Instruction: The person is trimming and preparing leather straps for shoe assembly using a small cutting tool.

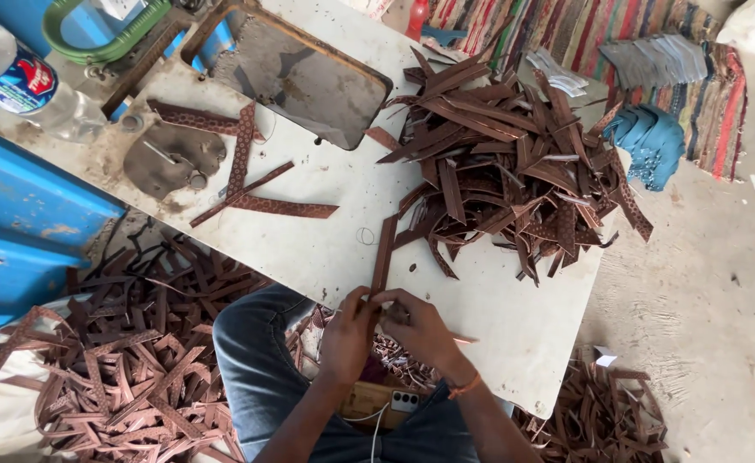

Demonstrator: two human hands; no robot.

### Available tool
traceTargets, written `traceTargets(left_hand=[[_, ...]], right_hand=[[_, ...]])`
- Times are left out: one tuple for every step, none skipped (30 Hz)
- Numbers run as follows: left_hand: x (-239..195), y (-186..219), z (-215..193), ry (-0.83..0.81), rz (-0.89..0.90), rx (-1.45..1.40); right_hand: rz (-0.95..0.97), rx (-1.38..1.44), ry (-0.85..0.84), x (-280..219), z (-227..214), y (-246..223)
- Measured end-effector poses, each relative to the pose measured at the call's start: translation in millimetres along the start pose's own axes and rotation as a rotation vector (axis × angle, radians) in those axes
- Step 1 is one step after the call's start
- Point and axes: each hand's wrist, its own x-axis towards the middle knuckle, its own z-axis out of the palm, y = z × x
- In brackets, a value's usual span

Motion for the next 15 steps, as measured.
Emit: traceTargets(left_hand=[[-2.2,-2.1,4.4,0.003,0.002,0.001],[-4.3,-4.4,8.5,-0.066,-0.027,0.057],[-6.7,-6.4,13.2,-0.132,-0.062,0.113],[-4.6,-4.4,13.0,-0.126,-0.065,0.113],[-7.3,-1.4,12.5,-0.116,-0.053,0.091],[-10.0,1.5,12.7,-0.106,-0.04,0.068],[-5.9,6.9,8.1,-0.111,-0.042,0.066],[-1.9,12.4,3.8,-0.156,-0.119,0.008],[0.7,18.3,-0.8,-0.203,-0.196,-0.051],[-1.9,19.2,0.5,-0.211,-0.199,-0.054],[1.2,18.1,1.3,-0.122,-0.162,-0.077],[4.1,17.2,1.5,-0.034,-0.124,-0.1],[3.5,17.0,2.1,-0.03,-0.127,-0.1],[3.0,16.8,3.1,-0.006,-0.158,-0.129],[1.8,17.1,4.4,0.014,-0.186,-0.159]], right_hand=[[-0.004,-0.001,0.001,1.3,3.3,8.7],[-0.026,0.202,0.014,2.9,6.8,17.2],[-0.049,0.401,0.021,5.0,9.7,25.8],[-0.053,0.397,0.016,3.8,11.2,22.3],[-0.033,0.402,0.049,-1.7,14.9,20.5],[-0.013,0.406,0.082,-7.0,18.5,19.2],[-0.008,0.407,0.083,-8.2,21.9,21.4],[-0.016,0.513,0.062,-9.6,25.1,23.8],[-0.022,0.62,0.044,-12.6,29.1,26.5],[-0.014,0.622,0.046,-14.1,27.6,31.3],[-0.053,0.558,0.068,-10.0,24.2,34.1],[-0.092,0.494,0.09,-6.1,20.9,36.4],[-0.093,0.492,0.086,-8.1,13.0,32.5],[-0.07,0.178,0.198,-9.9,5.0,29.0],[-0.042,-0.135,0.31,-13.0,-2.8,26.1]])
